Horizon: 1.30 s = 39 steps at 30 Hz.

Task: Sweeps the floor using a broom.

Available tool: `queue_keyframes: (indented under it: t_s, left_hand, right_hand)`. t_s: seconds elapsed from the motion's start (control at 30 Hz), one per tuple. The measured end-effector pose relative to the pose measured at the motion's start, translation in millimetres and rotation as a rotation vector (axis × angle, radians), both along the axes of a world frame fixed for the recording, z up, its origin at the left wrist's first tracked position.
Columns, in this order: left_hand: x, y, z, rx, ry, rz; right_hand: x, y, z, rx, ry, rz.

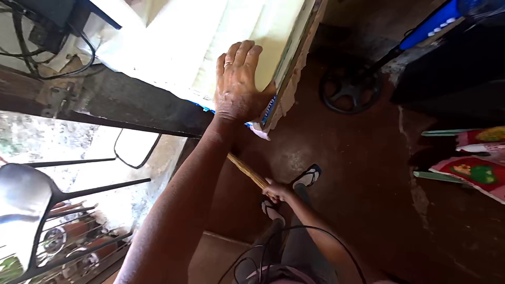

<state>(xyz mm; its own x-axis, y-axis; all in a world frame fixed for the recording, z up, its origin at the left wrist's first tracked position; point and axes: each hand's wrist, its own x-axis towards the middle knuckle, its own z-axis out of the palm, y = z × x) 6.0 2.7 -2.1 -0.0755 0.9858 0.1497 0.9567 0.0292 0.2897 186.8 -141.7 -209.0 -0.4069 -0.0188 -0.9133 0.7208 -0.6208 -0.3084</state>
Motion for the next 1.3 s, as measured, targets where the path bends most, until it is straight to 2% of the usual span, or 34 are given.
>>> queue_keyframes:
  t_s: [0.13, 0.27, 0.33, 0.4, 0.5, 0.57, 0.63, 0.73, 0.8, 0.87, 0.97, 1.03, 1.23, 1.3]
  left_hand:
    - [-2, -1, -4, 0.041, -0.032, -0.054]
    - [-2, -1, -6, 0.065, -0.027, -0.047]
    - [-1, -1, -5, 0.06, -0.022, -0.032]
    - [0, -2, -4, 0.044, -0.037, -0.016]
    - [-1, -3, -3, 0.025, -0.051, -0.005]
    - [0, -3, -4, 0.045, -0.037, 0.005]
    - [0, -4, -6, 0.062, -0.02, 0.009]
    - [1, -5, -7, 0.074, -0.005, 0.008]
    - [-3, -6, -11, 0.083, 0.003, 0.001]
    - [-5, -7, -14, 0.099, -0.009, -0.004]
    - [-3, -7, -13, 0.096, -0.027, 0.019]
    - [-1, -6, -12, 0.102, -0.033, 0.029]
    - [-6, -6, -20, 0.155, -0.036, 0.025]
    - [-5, -5, -20, 0.175, -0.037, 0.027]
  right_hand:
    - [149, 22, 44, 0.192, -0.097, -0.043]
    - [267, 65, 110, 0.309, -0.428, -0.001]
    - [307, 85, 114, 0.369, -0.592, -0.065]
    - [325, 105, 100, 0.401, -0.695, -0.24]
    - [320, 145, 54, 0.391, -0.73, -0.595]
    - [309, 173, 10, 0.353, -0.692, -0.733]
    - [284, 197, -21, 0.297, -0.622, -0.735]
    - [233, 211, -44, 0.211, -0.434, -0.573]
    - [197, 216, -39, 0.158, -0.32, -0.482]
    - [177, 223, -31, 0.086, -0.251, -0.489]
    - [184, 242, -11, 0.039, -0.136, -0.567]
    - [201, 258, 11, 0.09, -0.117, -0.516]
    - [227, 304, 75, 0.466, -0.336, 0.114]
    - [228, 318, 89, 0.558, -0.41, 0.25]
